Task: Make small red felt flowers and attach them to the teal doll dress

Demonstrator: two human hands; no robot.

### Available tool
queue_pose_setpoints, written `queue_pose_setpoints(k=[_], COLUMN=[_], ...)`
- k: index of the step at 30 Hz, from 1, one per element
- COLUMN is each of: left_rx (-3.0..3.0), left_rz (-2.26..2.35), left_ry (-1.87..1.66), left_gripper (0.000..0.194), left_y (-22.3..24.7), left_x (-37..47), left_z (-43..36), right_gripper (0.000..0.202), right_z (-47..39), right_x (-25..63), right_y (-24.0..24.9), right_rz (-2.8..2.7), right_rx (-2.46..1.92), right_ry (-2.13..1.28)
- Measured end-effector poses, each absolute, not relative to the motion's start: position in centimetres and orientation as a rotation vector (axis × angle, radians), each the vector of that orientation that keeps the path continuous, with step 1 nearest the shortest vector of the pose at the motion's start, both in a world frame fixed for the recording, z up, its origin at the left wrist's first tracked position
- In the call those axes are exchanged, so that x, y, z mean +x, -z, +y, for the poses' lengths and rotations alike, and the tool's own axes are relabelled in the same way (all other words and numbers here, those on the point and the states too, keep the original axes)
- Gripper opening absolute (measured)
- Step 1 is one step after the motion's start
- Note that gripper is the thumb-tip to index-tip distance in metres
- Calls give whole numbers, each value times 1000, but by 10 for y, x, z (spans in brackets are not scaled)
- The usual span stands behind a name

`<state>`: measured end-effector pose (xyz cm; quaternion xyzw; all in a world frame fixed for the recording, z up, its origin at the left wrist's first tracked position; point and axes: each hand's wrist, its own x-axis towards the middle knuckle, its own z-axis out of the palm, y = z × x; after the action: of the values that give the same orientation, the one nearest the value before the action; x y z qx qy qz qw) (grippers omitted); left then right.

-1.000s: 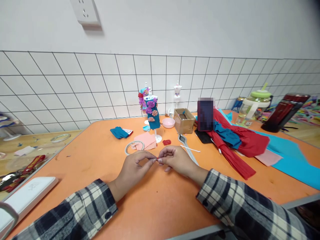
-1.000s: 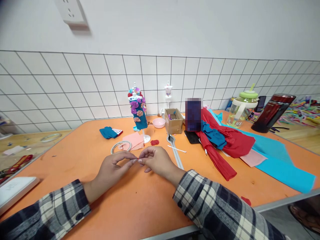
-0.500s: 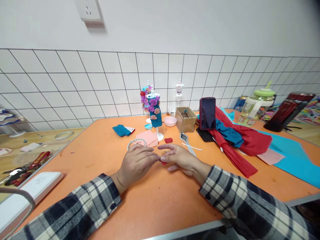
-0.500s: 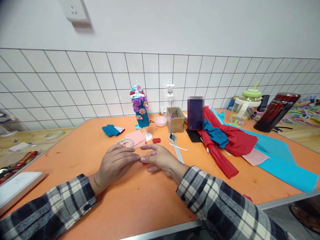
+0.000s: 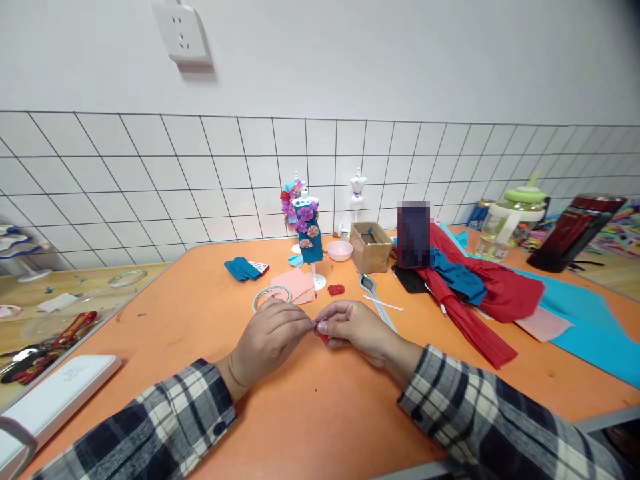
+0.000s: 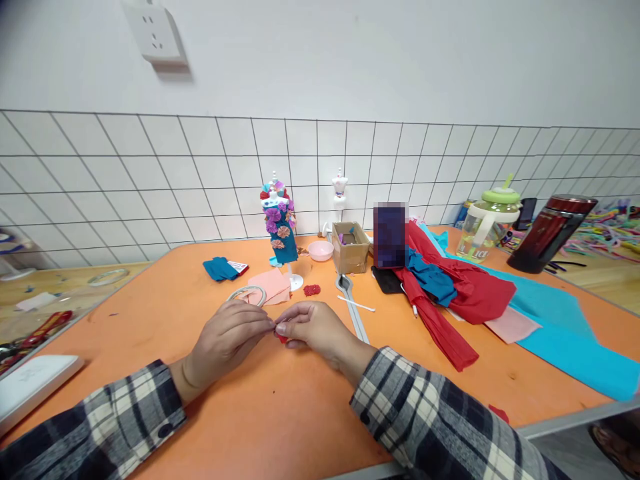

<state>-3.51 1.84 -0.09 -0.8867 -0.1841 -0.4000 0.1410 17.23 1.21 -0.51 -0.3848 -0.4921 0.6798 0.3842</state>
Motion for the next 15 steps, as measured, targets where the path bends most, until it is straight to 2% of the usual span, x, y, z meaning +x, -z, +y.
queue_pose_setpoints(k=[6, 11, 15], left_rx=[-2607, -2583, -2636], left_rz=[-564, -599, -672], left_ry=[1014, 971, 965], left_gripper=[24, 22, 22], left_y=[5, 8, 10], left_x=[-35, -34, -31], left_z=[18, 19, 19], right_gripper=[24, 9, 2], right_z=[22, 32, 29], right_x=[178, 183, 183], right_y=[5, 6, 4], right_rz=[-1494, -1739, -1887], right_rx=[-1107, -1173, -1143], right_ry=[-1523, -1170, -762])
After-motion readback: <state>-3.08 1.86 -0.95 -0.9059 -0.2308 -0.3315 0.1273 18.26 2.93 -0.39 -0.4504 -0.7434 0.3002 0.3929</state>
